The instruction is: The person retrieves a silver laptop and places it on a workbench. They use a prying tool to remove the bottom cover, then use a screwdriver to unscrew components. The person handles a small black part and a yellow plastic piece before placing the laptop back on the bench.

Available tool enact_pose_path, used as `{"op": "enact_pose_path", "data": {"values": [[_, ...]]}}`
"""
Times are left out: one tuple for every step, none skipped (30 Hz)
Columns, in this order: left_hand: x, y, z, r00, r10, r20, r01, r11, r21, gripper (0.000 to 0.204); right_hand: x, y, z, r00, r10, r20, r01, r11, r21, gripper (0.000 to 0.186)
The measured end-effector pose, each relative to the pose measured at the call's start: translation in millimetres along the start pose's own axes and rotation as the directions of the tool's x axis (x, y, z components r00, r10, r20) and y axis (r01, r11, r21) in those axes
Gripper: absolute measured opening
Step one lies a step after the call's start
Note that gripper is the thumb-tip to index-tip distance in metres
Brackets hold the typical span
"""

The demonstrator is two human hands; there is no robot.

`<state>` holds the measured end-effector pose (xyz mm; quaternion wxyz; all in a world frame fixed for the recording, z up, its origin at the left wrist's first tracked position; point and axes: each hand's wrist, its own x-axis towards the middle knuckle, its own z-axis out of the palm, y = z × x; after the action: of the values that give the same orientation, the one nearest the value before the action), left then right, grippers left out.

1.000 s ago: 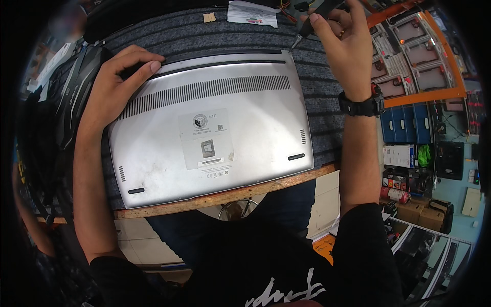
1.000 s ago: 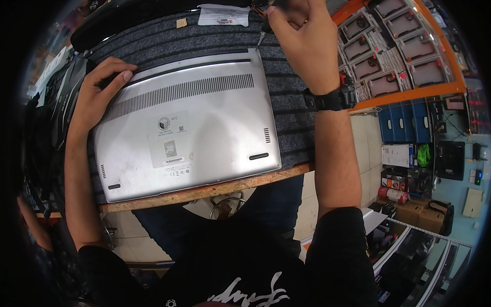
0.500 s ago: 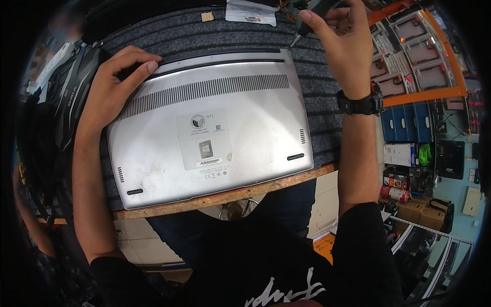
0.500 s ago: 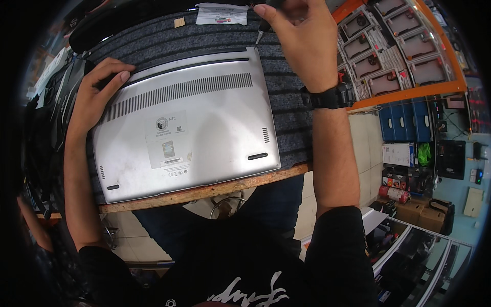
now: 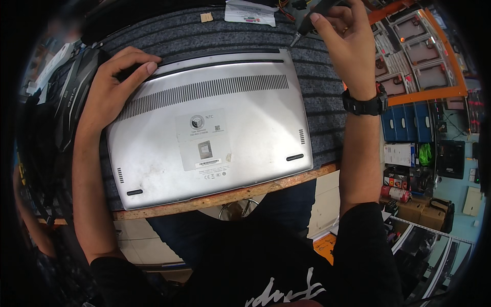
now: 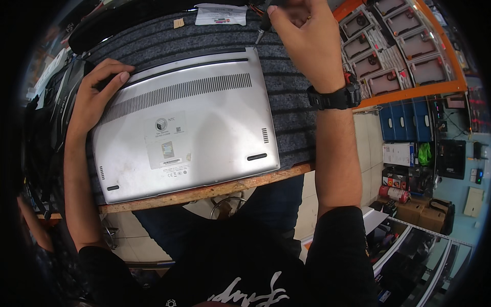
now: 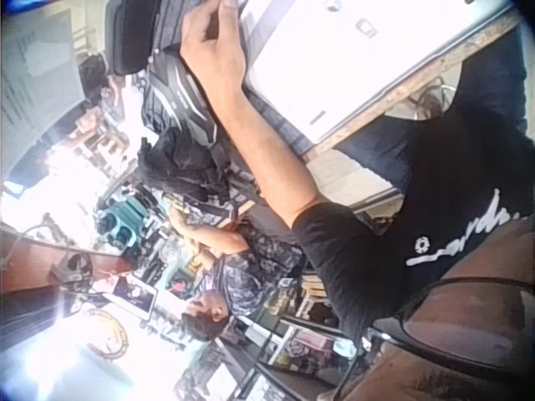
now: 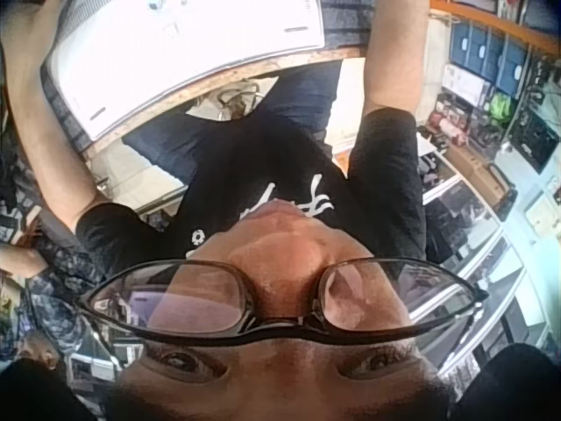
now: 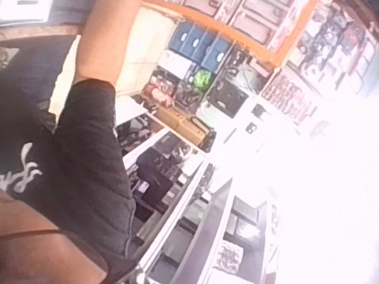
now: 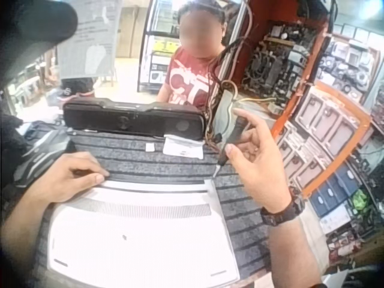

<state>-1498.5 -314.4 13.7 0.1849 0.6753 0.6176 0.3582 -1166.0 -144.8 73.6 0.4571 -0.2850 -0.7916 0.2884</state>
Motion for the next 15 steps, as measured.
{"op": "enact_pose_path", "data": {"values": [[0, -1, 0, 1.0, 0.002, 0.001, -0.002, 1.0, -0.006, 0.028, -1, -6, -1, 0.999, 0.041, 0.013, -0.041, 0.999, 0.004, 0.06], [0, 0, 0, 1.0, 0.002, 0.001, -0.002, 1.0, -0.003, 0.028, -2, -11, -1, 0.996, 0.082, 0.025, -0.082, 0.997, 0.006, 0.061], [0, 0, 0, 1.0, 0.001, 0.0, -0.001, 1.0, 0.0, 0.028, -2, -3, 2, 1.0, -0.011, -0.014, 0.011, 1.0, 0.017, 0.061], [1, 0, 0, 1.0, 0.001, 0.0, -0.001, 1.0, 0.003, 0.028, 0, 13, 7, 0.993, -0.104, -0.053, 0.105, 0.994, 0.024, 0.061], [1, 0, 0, 1.0, 0.004, -0.003, -0.004, 1.0, 0.004, 0.028, 1, 14, 14, 0.977, -0.193, -0.091, 0.196, 0.98, 0.029, 0.062], [1, 0, 0, 1.0, 0.008, -0.005, -0.008, 1.0, 0.006, 0.028, 0, 10, 11, 0.99, -0.125, -0.066, 0.125, 0.992, -0.007, 0.062], [1, 0, 1, 1.0, 0.013, -0.007, -0.013, 1.0, 0.007, 0.028, -3, 2, 6, 0.998, -0.055, -0.044, 0.053, 0.998, -0.045, 0.063], [0, 0, 0, 1.0, 0.006, -0.007, -0.006, 1.0, 0.011, 0.028, -3, -6, 4, 1.0, 0.013, -0.025, -0.015, 0.997, -0.082, 0.064], [-1, 0, 0, 1.0, -0.001, -0.007, 0.002, 1.0, 0.014, 0.028, -3, -5, 4, 1.0, 0.012, -0.024, -0.013, 0.998, -0.068, 0.064], [-1, 0, -1, 1.0, -0.009, -0.007, 0.009, 1.0, 0.018, 0.028, -3, -2, 5, 1.0, 0.011, -0.024, -0.012, 0.998, -0.054, 0.065], [-1, -1, 0, 1.0, -0.008, -0.007, 0.009, 1.0, 0.015, 0.028, -4, -1, 6, 1.0, 0.01, -0.024, -0.011, 0.999, -0.043, 0.065], [-1, -1, 0, 1.0, -0.009, -0.008, 0.009, 1.0, 0.012, 0.028, -4, -4, 5, 1.0, 0.025, -0.01, -0.025, 0.999, -0.021, 0.065], [-2, -1, 0, 1.0, -0.009, -0.008, 0.01, 1.0, 0.01, 0.029, -3, -9, 4, 0.999, 0.039, 0.005, -0.039, 0.999, 0.002, 0.066], [-1, -1, 0, 1.0, -0.008, -0.008, 0.008, 1.0, 0.008, 0.029, -4, -12, 3, 0.998, 0.054, 0.018, -0.054, 0.998, 0.021, 0.066], [0, -1, 1, 1.0, -0.007, -0.007, 0.007, 1.0, 0.006, 0.029, -4, -10, 3, 0.999, 0.051, 0.0, -0.051, 0.999, 0.015, 0.064]]}}
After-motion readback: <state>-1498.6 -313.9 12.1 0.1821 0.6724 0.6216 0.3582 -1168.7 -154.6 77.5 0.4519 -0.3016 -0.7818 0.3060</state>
